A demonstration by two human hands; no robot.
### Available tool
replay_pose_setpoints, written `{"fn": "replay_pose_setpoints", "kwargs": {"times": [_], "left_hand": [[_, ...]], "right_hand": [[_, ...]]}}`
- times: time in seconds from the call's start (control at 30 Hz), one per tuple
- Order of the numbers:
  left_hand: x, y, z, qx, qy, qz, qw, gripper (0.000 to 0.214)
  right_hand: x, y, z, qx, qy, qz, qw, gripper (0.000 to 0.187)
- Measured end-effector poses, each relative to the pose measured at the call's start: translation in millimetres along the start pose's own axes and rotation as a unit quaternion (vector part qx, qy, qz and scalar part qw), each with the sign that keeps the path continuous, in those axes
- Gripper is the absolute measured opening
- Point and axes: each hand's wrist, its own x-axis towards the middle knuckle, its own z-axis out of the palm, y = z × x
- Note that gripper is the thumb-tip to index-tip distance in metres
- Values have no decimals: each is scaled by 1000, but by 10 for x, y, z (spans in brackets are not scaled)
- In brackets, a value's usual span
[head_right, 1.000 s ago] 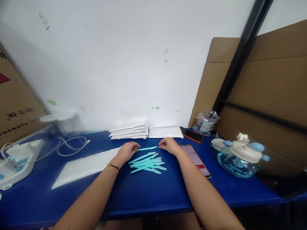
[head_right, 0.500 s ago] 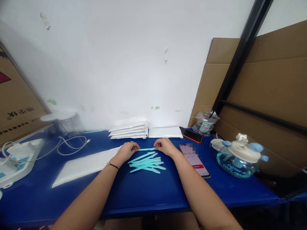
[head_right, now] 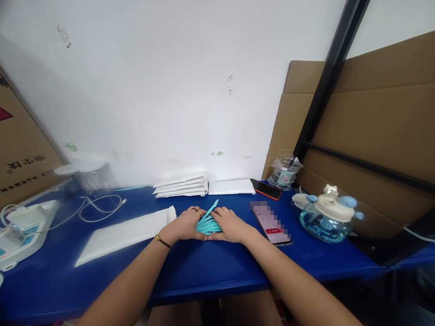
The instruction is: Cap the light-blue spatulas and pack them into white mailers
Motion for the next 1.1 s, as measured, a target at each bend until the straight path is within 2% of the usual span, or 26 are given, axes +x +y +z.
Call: {"fn": "replay_pose_setpoints", "kwargs": {"times": [0.07,0.13,0.23,0.3,0.4,0.53,0.7,1.0,1.1], "left_hand": [[2,76,10,8,-6,5,1000,59],[9,125,15,17,-13,4,1000,48],[14,153,25,20,-22,-8,1000,44],[13,155,46,22,-14,-9,1000,43],[17,168,106,33,8,4,999,36],[33,235,181,49,0,8,999,29],[8,347,211,72,-17,8,997,32],[-24,399,264,43,-2,-37,998,35],[-46,432,309,23,25,-58,998,38]], "right_hand": [[-55,-36,32,-15,36,-2,999,78],[-74,-19,39,-38,57,16,998,85],[-71,28,37,-66,37,23,997,86],[-79,20,51,-73,31,6,997,70],[-120,-63,104,-100,62,-16,993,42],[-166,-187,180,-133,74,-39,988,25],[-127,-274,197,-141,18,-51,988,28],[-37,-388,94,-188,-66,1,980,39],[-53,-404,35,-209,-77,1,975,40]]}}
